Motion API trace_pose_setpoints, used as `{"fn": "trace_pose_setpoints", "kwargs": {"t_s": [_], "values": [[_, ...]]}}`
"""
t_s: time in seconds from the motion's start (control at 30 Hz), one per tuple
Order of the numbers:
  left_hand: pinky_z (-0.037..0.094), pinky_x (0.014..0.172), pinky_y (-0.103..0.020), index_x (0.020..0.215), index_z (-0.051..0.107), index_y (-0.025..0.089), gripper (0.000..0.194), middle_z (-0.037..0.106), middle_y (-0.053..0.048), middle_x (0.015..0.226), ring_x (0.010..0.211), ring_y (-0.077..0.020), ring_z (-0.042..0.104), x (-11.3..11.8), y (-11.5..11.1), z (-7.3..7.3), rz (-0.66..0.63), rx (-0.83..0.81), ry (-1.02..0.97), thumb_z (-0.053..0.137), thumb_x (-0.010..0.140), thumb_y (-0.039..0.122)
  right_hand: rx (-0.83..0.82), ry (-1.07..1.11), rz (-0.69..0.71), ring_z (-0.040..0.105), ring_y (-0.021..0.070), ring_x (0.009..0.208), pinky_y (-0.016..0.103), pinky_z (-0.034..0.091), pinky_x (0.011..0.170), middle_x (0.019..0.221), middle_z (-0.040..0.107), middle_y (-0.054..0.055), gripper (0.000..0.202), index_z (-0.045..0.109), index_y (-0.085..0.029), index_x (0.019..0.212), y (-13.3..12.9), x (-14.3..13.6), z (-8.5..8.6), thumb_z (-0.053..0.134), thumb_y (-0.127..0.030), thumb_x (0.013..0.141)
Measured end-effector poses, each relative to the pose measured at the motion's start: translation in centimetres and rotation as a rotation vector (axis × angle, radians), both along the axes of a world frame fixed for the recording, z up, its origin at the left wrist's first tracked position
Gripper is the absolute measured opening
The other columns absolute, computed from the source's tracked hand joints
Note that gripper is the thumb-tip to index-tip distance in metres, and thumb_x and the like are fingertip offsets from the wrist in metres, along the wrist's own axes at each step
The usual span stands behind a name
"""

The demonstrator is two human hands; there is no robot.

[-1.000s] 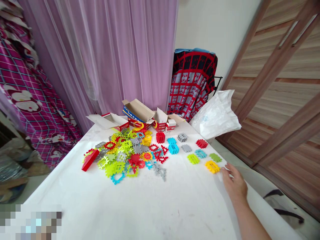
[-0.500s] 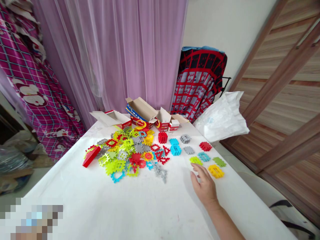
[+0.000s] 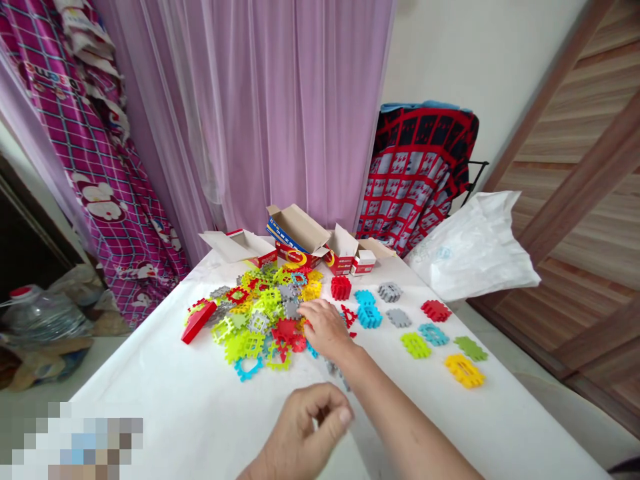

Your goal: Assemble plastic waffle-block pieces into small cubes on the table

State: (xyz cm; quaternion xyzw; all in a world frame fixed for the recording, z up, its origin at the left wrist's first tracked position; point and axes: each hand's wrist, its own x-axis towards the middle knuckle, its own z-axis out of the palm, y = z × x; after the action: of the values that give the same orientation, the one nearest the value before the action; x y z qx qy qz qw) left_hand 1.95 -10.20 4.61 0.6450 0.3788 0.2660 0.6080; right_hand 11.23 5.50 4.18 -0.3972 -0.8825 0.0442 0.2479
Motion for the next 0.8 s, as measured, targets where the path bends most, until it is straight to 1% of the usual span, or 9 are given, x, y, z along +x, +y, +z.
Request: {"fn": "trace_pose_setpoints", "kwargs": {"t_s": [0.03,0.07,0.13,0.23,0.37,0.53,0.67,0.73,0.8], "values": [[0.044,0.068,-0.026,0.079,0.061,0.019,0.058,0.057,-0.003,0.071,0.073,-0.016,0.054,-0.7,0.7,-0.9,0.353,0.109,0.045,0.032,0.086,0.069,-0.023,-0.05,0.012,0.047,0.0237,0.117,0.042,0.039,0.098,0.127,0.061,0.004,0.045,0.063,-0.025,0.115,0.6,-0.7,0.1,0.053,-0.009,0.075],[0.042,0.062,-0.025,0.072,0.058,0.02,0.056,0.052,0.0,0.062,0.064,-0.015,0.051,-1.4,1.3,-1.9,0.526,0.159,0.074,0.036,0.084,0.07,-0.043,-0.096,0.025,0.044,0.0242,0.121,0.043,0.037,0.099,0.131,0.057,0.004,0.05,0.06,-0.025,0.12,1.2,-1.3,0.1,0.054,-0.009,0.074],[0.037,0.054,-0.024,0.065,0.056,0.02,0.055,0.045,0.003,0.053,0.053,-0.0128,0.045,-2.4,1.8,-3.8,0.635,0.189,0.11,0.038,0.082,0.069,-0.08,-0.172,0.054,0.039,0.0248,0.126,0.044,0.034,0.1,0.135,0.054,0.005,0.058,0.055,-0.026,0.126,2.2,-2.1,0.3,0.056,-0.009,0.07],[0.039,0.054,-0.023,0.067,0.06,0.02,0.054,0.047,0.003,0.053,0.053,-0.0132,0.047,-2.9,2.0,-5.1,0.627,0.209,0.116,0.037,0.084,0.066,-0.106,-0.237,0.085,0.04,0.025,0.124,0.044,0.034,0.098,0.126,0.059,0.006,0.057,0.054,-0.025,0.124,3.0,-2.9,0.5,0.059,-0.01,0.069],[0.042,0.055,-0.024,0.069,0.062,0.02,0.053,0.052,0.001,0.055,0.055,-0.0142,0.051,-2.9,2.2,-4.9,0.599,0.22,0.11,0.04,0.084,0.065,-0.079,-0.248,0.066,0.045,0.0257,0.116,0.043,0.035,0.095,0.116,0.06,0.008,0.05,0.054,-0.023,0.121,3.5,-3.8,0.4,0.064,-0.018,0.073],[0.044,0.054,-0.024,0.071,0.063,0.019,0.052,0.054,0.0,0.056,0.055,-0.0144,0.053,-3.1,2.3,-5.0,0.586,0.212,0.087,0.042,0.083,0.066,-0.069,-0.018,-0.023,0.048,0.0231,0.112,0.039,0.038,0.097,0.118,0.056,0.008,0.052,0.051,-0.022,0.123,2.4,-3.2,1.4,0.067,-0.025,0.074],[0.046,0.055,-0.024,0.072,0.064,0.019,0.05,0.056,0.0,0.058,0.057,-0.0151,0.055,-3.3,2.4,-5.4,0.577,0.23,0.109,0.043,0.083,0.064,-0.066,0.14,-0.126,0.053,0.0208,0.11,0.033,0.042,0.097,0.119,0.058,0.008,0.052,0.054,-0.02,0.123,-0.9,1.4,2.3,0.066,-0.027,0.074],[0.047,0.055,-0.024,0.071,0.063,0.02,0.05,0.057,0.0,0.058,0.057,-0.0153,0.056,-3.4,2.5,-5.5,0.577,0.245,0.126,0.043,0.083,0.064,-0.059,0.145,-0.219,0.054,0.021,0.111,0.034,0.042,0.099,0.12,0.059,0.007,0.05,0.055,-0.022,0.123,-2.8,5.2,1.8,0.064,-0.026,0.074],[0.047,0.055,-0.024,0.07,0.063,0.02,0.049,0.058,0.0,0.058,0.057,-0.0153,0.056,-3.4,2.5,-5.6,0.568,0.259,0.149,0.044,0.083,0.064,-0.089,0.088,-0.368,0.057,0.0222,0.108,0.035,0.044,0.096,0.116,0.062,0.007,0.047,0.056,-0.023,0.123,-4.5,9.1,0.5,0.062,-0.026,0.076]]}}
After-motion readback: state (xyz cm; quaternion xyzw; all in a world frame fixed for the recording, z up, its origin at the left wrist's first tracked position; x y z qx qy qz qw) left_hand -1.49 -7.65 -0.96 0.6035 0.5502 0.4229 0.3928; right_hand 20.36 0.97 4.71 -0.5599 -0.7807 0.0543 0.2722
